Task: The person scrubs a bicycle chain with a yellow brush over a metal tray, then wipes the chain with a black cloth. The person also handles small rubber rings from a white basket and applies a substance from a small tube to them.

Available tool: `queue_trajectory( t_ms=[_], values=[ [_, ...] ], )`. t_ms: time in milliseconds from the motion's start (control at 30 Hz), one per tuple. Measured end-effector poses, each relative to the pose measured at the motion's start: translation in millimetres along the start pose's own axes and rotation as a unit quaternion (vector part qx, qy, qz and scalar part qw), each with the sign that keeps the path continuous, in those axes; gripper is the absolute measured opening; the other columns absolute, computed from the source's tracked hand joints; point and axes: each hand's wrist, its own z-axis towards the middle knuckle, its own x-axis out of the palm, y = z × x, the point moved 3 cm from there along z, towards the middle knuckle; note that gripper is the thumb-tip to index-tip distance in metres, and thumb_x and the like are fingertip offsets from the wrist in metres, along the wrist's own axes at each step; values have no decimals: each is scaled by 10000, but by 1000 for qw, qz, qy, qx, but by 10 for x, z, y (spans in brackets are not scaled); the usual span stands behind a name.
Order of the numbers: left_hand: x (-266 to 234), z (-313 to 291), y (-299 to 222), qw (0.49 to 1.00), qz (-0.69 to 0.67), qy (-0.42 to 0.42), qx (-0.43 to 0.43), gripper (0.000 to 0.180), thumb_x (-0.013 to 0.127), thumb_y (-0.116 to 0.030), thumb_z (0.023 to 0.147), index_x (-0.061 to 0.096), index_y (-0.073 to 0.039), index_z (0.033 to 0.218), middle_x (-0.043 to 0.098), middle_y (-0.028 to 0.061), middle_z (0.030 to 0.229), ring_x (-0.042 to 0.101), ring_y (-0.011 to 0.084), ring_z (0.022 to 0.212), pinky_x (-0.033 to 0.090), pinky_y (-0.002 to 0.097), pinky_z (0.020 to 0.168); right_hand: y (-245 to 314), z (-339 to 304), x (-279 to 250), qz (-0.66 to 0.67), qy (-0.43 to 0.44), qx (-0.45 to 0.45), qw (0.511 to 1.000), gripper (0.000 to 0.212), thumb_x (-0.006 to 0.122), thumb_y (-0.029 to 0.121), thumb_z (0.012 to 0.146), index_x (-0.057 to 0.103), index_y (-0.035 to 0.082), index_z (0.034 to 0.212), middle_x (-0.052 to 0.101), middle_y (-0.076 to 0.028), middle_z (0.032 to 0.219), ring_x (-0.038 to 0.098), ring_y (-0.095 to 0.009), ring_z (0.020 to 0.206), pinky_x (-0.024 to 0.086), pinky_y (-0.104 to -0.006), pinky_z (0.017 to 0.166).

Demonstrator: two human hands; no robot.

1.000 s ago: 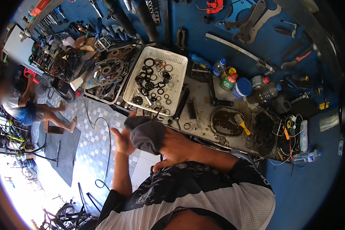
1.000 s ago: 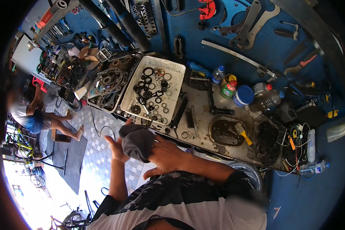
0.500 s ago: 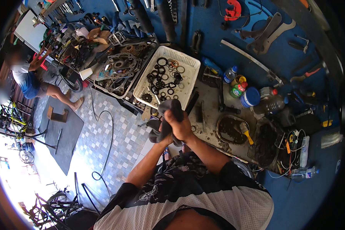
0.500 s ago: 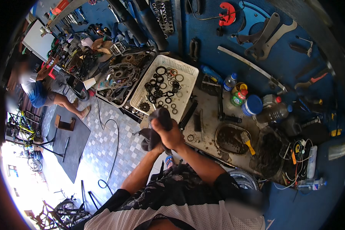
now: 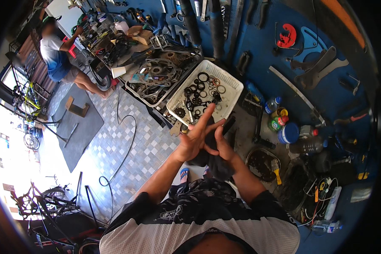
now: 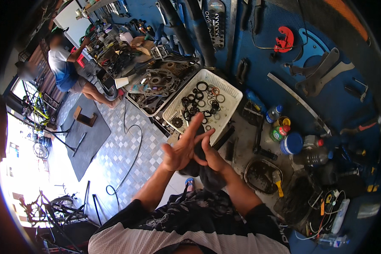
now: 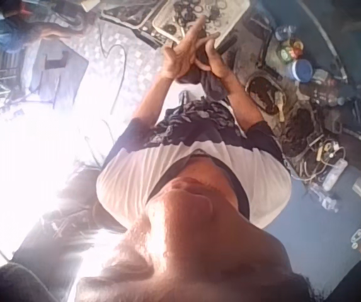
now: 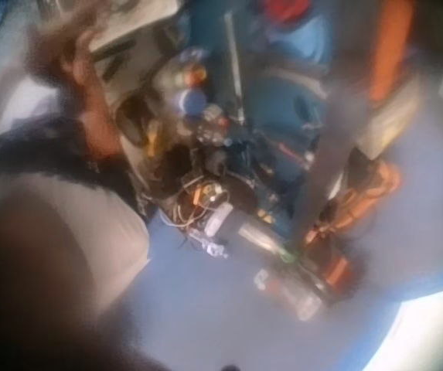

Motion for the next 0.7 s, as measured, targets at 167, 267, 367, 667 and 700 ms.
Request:
queue_trajectory(
  t_ms=[167, 267, 367, 667, 700],
  values=[
    [-197, 103, 157, 975, 211, -33, -56, 1331, 235, -1030, 735, -71, -149, 1684, 18, 240, 1732, 493, 386, 1433, 462, 489, 1104, -17, 141, -68, -486, 142, 38, 862, 656, 471, 609, 1067, 714, 6, 1151, 717, -103, 847, 700, -272, 834, 528, -416, 813],
    [-345, 69, 265, 960, 230, -73, -140, 1262, 227, -995, 782, -55, -162, 1687, -9, 299, 1713, 533, 413, 1392, 452, 490, 1117, 135, 94, 40, -594, 117, -116, 788, 613, 528, 551, 1051, 703, -11, 878, 701, -190, 760, 714, -360, 757, 540, -480, 716],
    [-434, 128, 362, 966, 117, -147, -177, 1213, 232, -969, 815, -44, -175, 1689, -20, 310, 1709, 538, 452, 1377, 419, 514, 1149, 219, 68, 162, -691, 94, -178, 694, 587, 582, 524, 1024, 693, -5, 795, 682, -227, 707, 682, -448, 700, 543, -535, 673],
    [-944, 4, -217, 909, -286, -292, 86, 1218, 394, -950, 837, 205, -68, 1656, 224, 269, 1674, 317, 425, 1520, 315, 701, 1165, 793, -173, 232, -689, 97, -121, 708, 617, 586, 578, 1017, 700, -29, 1013, 721, -244, 912, 713, -444, 842, 557, -510, 741],
    [-941, -43, -276, 903, -318, -267, 110, 1212, 382, -960, 829, 242, -79, 1650, 283, 270, 1651, 347, 433, 1497, 311, 695, 1167, 925, -184, 213, -673, 64, -118, 728, 639, 579, 585, 1020, 700, -40, 1069, 735, -254, 993, 723, -435, 901, 561, -494, 780]
  ],
)
